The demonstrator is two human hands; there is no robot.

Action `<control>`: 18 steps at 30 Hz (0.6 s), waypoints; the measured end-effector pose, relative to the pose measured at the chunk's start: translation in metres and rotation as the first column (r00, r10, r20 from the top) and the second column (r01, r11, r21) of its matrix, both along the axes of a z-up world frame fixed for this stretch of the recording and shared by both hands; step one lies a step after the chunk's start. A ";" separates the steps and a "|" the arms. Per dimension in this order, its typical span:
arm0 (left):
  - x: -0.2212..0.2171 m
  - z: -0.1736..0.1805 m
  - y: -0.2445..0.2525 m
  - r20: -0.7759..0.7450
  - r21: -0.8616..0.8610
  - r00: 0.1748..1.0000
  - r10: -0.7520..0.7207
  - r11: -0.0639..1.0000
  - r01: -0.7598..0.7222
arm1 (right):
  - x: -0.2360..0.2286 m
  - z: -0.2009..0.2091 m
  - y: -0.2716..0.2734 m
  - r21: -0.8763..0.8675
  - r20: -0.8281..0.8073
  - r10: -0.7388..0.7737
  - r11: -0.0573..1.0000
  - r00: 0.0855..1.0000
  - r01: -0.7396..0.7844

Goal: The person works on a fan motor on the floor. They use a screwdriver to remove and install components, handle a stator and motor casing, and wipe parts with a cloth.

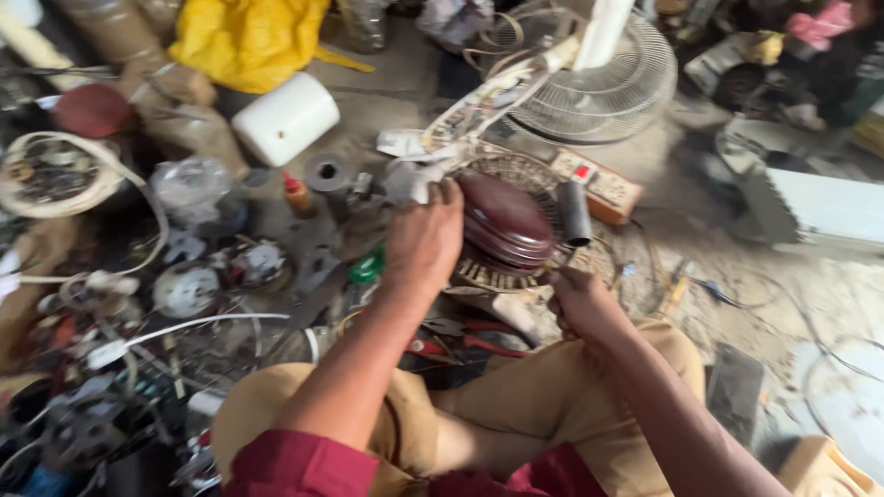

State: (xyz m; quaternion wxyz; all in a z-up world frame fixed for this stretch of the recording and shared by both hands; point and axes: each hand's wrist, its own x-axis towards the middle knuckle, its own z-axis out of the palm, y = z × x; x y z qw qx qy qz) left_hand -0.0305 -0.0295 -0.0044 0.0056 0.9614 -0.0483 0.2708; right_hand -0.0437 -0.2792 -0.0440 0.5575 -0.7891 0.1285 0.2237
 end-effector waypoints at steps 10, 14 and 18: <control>0.002 0.008 0.004 -0.164 0.044 0.986 0.020 0.999 -0.013 | 0.014 0.036 -0.002 -0.339 -0.043 0.292 0.895 0.955 -0.289; 0.002 0.008 0.006 -0.148 0.046 0.989 0.000 0.999 0.007 | 0.018 0.028 0.001 -0.438 -0.078 0.321 0.839 0.944 -0.322; 0.003 0.006 0.009 -0.164 0.029 0.986 -0.020 0.999 0.025 | 0.017 0.000 0.000 -0.525 0.155 0.434 0.797 0.888 -0.298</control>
